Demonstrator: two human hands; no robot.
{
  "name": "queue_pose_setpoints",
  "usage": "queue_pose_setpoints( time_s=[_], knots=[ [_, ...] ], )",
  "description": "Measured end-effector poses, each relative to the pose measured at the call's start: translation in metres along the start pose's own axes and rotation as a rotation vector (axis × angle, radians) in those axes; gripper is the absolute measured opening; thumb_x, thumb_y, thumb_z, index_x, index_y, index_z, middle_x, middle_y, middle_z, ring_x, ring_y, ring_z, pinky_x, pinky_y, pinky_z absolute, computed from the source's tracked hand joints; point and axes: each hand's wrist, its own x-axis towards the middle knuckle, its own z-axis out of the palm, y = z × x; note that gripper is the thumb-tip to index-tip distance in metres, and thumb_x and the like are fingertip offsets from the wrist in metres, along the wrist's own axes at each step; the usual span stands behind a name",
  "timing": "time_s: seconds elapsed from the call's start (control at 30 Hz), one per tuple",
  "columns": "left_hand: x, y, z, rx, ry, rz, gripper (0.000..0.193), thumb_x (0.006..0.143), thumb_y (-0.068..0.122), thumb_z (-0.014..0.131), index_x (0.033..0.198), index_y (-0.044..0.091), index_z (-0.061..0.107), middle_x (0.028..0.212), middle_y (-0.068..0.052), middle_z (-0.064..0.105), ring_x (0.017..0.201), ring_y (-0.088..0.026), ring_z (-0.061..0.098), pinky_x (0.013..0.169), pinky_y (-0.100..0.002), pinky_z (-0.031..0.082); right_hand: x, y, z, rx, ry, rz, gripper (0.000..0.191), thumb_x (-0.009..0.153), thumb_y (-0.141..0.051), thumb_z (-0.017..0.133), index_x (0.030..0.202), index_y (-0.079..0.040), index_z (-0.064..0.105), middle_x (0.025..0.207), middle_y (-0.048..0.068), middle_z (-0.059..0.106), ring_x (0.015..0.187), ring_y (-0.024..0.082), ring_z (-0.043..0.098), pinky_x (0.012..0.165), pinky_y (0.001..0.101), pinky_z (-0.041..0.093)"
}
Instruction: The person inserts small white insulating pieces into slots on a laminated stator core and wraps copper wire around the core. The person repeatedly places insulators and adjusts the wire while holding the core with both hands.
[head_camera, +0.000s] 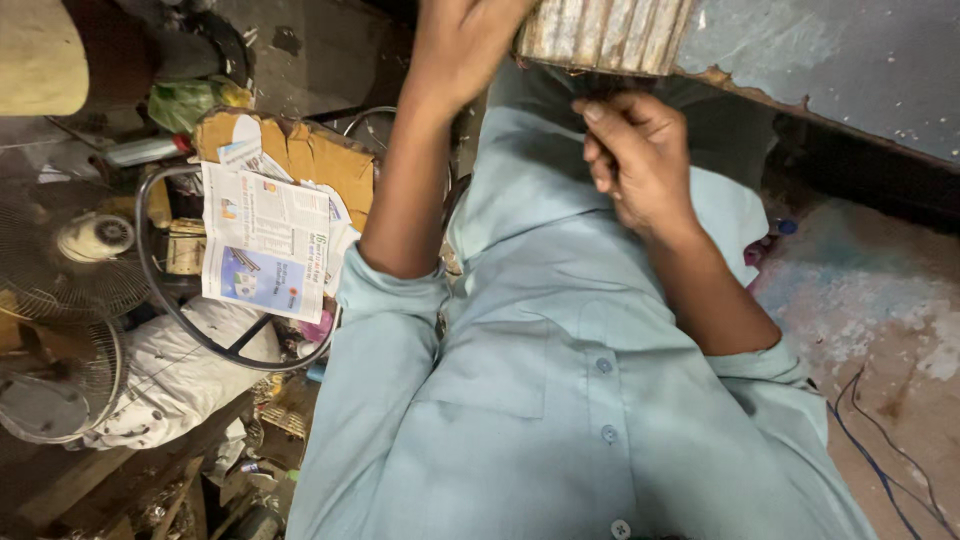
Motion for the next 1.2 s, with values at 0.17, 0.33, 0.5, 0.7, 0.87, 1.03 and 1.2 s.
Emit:
queue_pose_setpoints(
  time_s=[0.17, 0.33, 0.5, 0.7, 0.87, 1.03, 1.2],
  knots=[
    [-0.05, 0.087, -0.009, -0.017, 0.381, 0.371, 0.009, 0.093, 0.009, 0.071, 0.088, 0.006, 0.064, 0.078, -0.003, 0.067, 0.071, -0.015, 0.06, 0.068, -0.033, 0.049, -0.018, -0.046, -0.046, -0.746, -0.159, -0.177, 0.02, 0.108, -0.024, 0.07, 0.112, -0.005, 0.075, 0.087, 0.006, 0.072, 0.066, 0.01, 0.063, 0.058, 0.0263, 0.05],
    [-0.065, 0.105, 0.011, 0.536, -0.067, 0.412, 0.031, 0.102, 0.031, 0.079, 0.114, 0.004, 0.071, 0.081, -0.007, 0.07, 0.071, -0.021, 0.065, 0.065, -0.036, 0.053, -0.057, -0.114, -0.049, -1.619, -0.09, -0.303, 0.018, 0.094, -0.016, 0.08, 0.108, -0.004, 0.079, 0.091, 0.018, 0.075, 0.074, 0.03, 0.069, 0.067, 0.0395, 0.055],
    [-0.056, 0.073, 0.032, 0.706, -0.037, 0.362, 0.015, 0.091, 0.023, 0.077, 0.104, 0.015, 0.078, 0.063, -0.008, 0.063, 0.064, -0.026, 0.066, 0.06, -0.041, 0.054, -0.067, -0.107, 0.001, -1.461, 0.13, -0.588, 0.024, 0.097, -0.013, 0.087, 0.115, 0.0, 0.077, 0.107, 0.021, 0.072, 0.086, 0.031, 0.071, 0.078, 0.039, 0.056],
    [-0.055, 0.06, 0.034, 0.603, 0.029, 0.369, 0.017, 0.086, 0.013, 0.075, 0.103, 0.015, 0.077, 0.068, -0.011, 0.064, 0.066, -0.028, 0.066, 0.06, -0.041, 0.054, -0.044, -0.062, 0.021, -1.295, 0.183, -0.83, 0.024, 0.102, -0.008, 0.091, 0.123, -0.001, 0.081, 0.155, 0.019, 0.038, 0.141, 0.037, 0.052, 0.117, 0.0406, 0.053],
    [-0.047, 0.046, 0.039, 0.534, 0.113, 0.5, 0.004, 0.085, 0.012, 0.076, 0.087, 0.014, 0.074, 0.062, -0.009, 0.06, 0.057, -0.027, 0.062, 0.054, -0.041, 0.051, -0.011, -0.051, 0.013, -1.471, 0.192, -1.002, 0.033, 0.094, -0.015, 0.082, 0.125, -0.002, 0.079, 0.163, 0.023, 0.027, 0.152, 0.038, 0.033, 0.127, 0.0468, 0.035],
    [-0.051, 0.039, 0.022, 0.664, -0.043, 0.469, 0.008, 0.077, 0.01, 0.077, 0.077, 0.016, 0.071, 0.058, -0.007, 0.055, 0.054, -0.023, 0.06, 0.052, -0.04, 0.049, -0.002, -0.066, 0.008, -1.656, 0.143, -0.914, 0.045, 0.097, -0.021, 0.078, 0.135, 0.003, 0.076, 0.163, 0.023, 0.037, 0.151, 0.042, 0.037, 0.126, 0.0522, 0.037],
    [-0.047, 0.037, 0.021, 0.665, 0.05, 0.574, 0.01, 0.08, 0.015, 0.08, 0.078, 0.014, 0.071, 0.058, -0.006, 0.056, 0.053, -0.023, 0.058, 0.05, -0.038, 0.047, -0.004, -0.082, 0.011, -1.654, 0.05, -1.002, 0.04, 0.095, -0.018, 0.075, 0.129, 0.003, 0.07, 0.157, 0.032, 0.036, 0.146, 0.049, 0.039, 0.123, 0.0589, 0.037]
  ],
)
